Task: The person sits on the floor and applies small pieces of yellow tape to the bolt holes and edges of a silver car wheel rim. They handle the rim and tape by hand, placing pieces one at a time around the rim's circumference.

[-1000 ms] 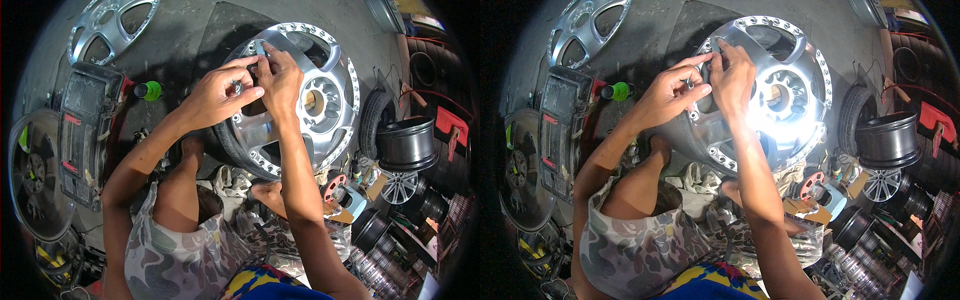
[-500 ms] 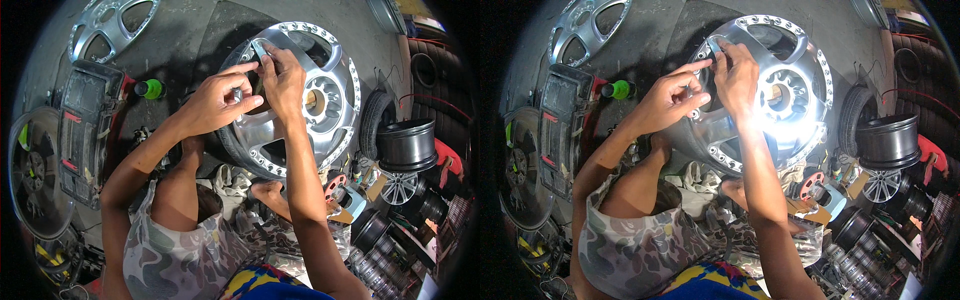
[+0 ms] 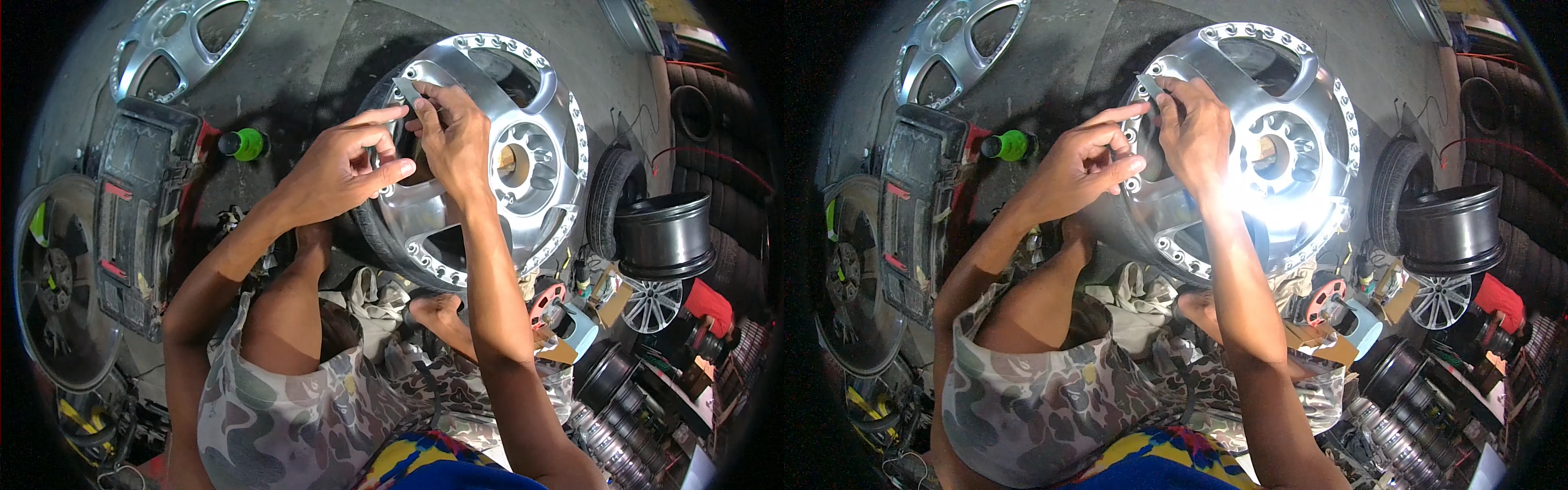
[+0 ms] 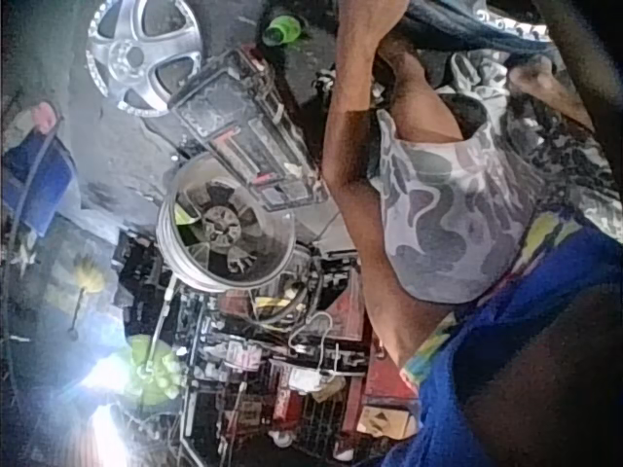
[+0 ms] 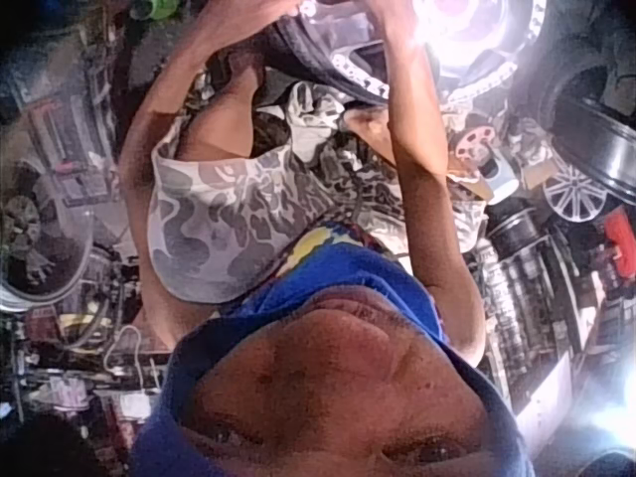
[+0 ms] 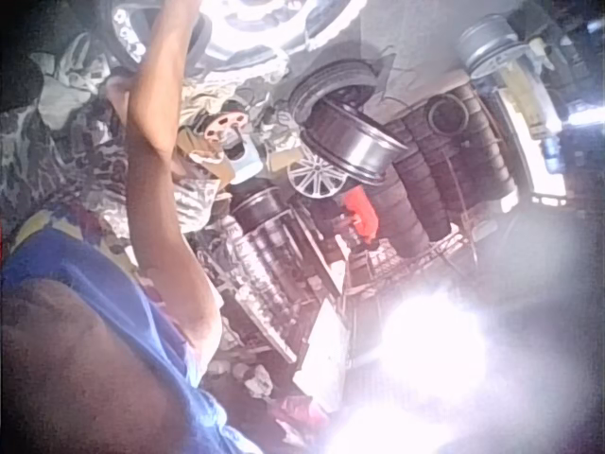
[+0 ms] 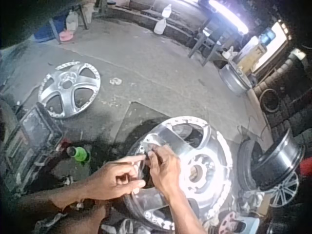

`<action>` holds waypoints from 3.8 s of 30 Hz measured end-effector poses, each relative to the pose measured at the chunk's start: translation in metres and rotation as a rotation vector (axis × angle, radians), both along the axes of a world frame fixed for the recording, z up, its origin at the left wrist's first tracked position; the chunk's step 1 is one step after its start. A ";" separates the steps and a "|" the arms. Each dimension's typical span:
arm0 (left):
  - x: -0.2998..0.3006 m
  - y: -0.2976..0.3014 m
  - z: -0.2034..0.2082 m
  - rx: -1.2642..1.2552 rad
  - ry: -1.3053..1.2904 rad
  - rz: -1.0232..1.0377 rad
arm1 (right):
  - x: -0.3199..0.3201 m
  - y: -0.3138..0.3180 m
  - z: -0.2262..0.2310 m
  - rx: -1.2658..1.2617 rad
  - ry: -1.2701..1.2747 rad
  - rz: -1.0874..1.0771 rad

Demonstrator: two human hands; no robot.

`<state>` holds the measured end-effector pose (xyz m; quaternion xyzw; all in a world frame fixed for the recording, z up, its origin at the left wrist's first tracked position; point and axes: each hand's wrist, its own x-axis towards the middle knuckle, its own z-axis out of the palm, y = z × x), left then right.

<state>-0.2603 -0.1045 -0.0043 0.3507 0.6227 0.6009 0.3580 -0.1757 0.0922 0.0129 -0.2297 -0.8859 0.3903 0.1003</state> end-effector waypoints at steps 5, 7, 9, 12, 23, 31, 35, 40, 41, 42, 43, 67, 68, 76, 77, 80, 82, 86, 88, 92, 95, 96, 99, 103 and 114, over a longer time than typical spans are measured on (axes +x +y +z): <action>0.000 -0.004 -0.001 0.009 -0.037 0.055 | 0.004 -0.007 0.014 -0.181 -0.041 0.006; 0.000 -0.003 -0.003 0.007 -0.185 0.170 | 0.009 -0.010 0.017 -0.311 -0.028 -0.013; -0.008 -0.005 -0.004 -0.104 -0.231 0.257 | 0.014 -0.015 0.029 -0.407 -0.039 0.028; -0.015 -0.005 0.001 -0.090 -0.324 0.296 | 0.021 -0.019 0.034 -0.439 -0.073 0.119; -0.030 -0.023 -0.010 -0.169 -0.335 0.368 | 0.012 -0.009 0.026 -0.110 -0.151 0.069; 0.028 -0.032 -0.078 -0.278 -0.300 0.392 | -0.010 -0.018 -0.006 0.231 -0.023 -0.087; 0.046 -0.040 -0.110 -0.317 -0.282 0.393 | -0.014 -0.016 -0.009 0.281 0.052 -0.035; 0.069 -0.042 -0.150 -0.295 -0.089 0.372 | -0.018 -0.018 -0.004 0.227 0.087 -0.028; 0.071 -0.041 -0.153 -0.296 -0.077 0.365 | -0.017 -0.018 -0.004 0.221 0.069 -0.026; 0.073 -0.040 -0.156 -0.294 -0.042 0.378 | -0.015 -0.017 -0.004 0.214 0.051 -0.023; 0.074 -0.037 -0.159 -0.291 -0.007 0.391 | -0.013 -0.016 -0.005 0.208 0.032 -0.021; 0.075 -0.033 -0.172 -0.215 0.174 0.492 | 0.005 -0.015 0.013 -0.074 -0.199 0.113; 0.075 -0.033 -0.172 -0.214 0.182 0.492 | 0.005 -0.015 0.012 -0.068 -0.184 0.105; 0.074 -0.035 -0.174 -0.211 0.164 0.479 | 0.003 -0.016 0.018 -0.045 -0.229 0.099; 0.075 -0.035 -0.174 -0.205 0.175 0.482 | 0.004 -0.016 0.022 -0.062 -0.259 0.118; 0.075 -0.035 -0.173 -0.222 0.162 0.485 | 0.007 -0.013 0.024 -0.081 -0.304 0.186; 0.075 -0.035 -0.171 -0.228 0.135 0.479 | 0.012 -0.008 0.016 -0.049 -0.275 0.247; 0.074 -0.034 -0.168 -0.239 0.136 0.467 | 0.011 -0.010 0.019 -0.063 -0.232 0.169; 0.074 -0.033 -0.166 -0.218 0.164 0.471 | 0.008 -0.011 0.018 -0.046 -0.198 0.123; 0.073 -0.034 -0.169 -0.191 0.196 0.486 | 0.008 -0.011 0.024 -0.063 -0.340 0.208; 0.073 -0.034 -0.167 -0.218 0.167 0.483 | 0.013 -0.007 0.020 -0.048 -0.323 0.295; 0.073 -0.034 -0.167 -0.219 0.174 0.483 | 0.013 -0.006 0.021 -0.043 -0.342 0.327; 0.073 -0.035 -0.165 -0.222 0.180 0.477 | 0.015 -0.003 0.022 -0.018 -0.323 0.402; 0.073 -0.034 -0.163 -0.225 0.155 0.474 | 0.014 -0.004 0.023 -0.063 -0.282 0.336; 0.074 -0.035 -0.170 -0.226 0.161 0.463 | 0.017 -0.001 0.035 0.005 -0.312 0.563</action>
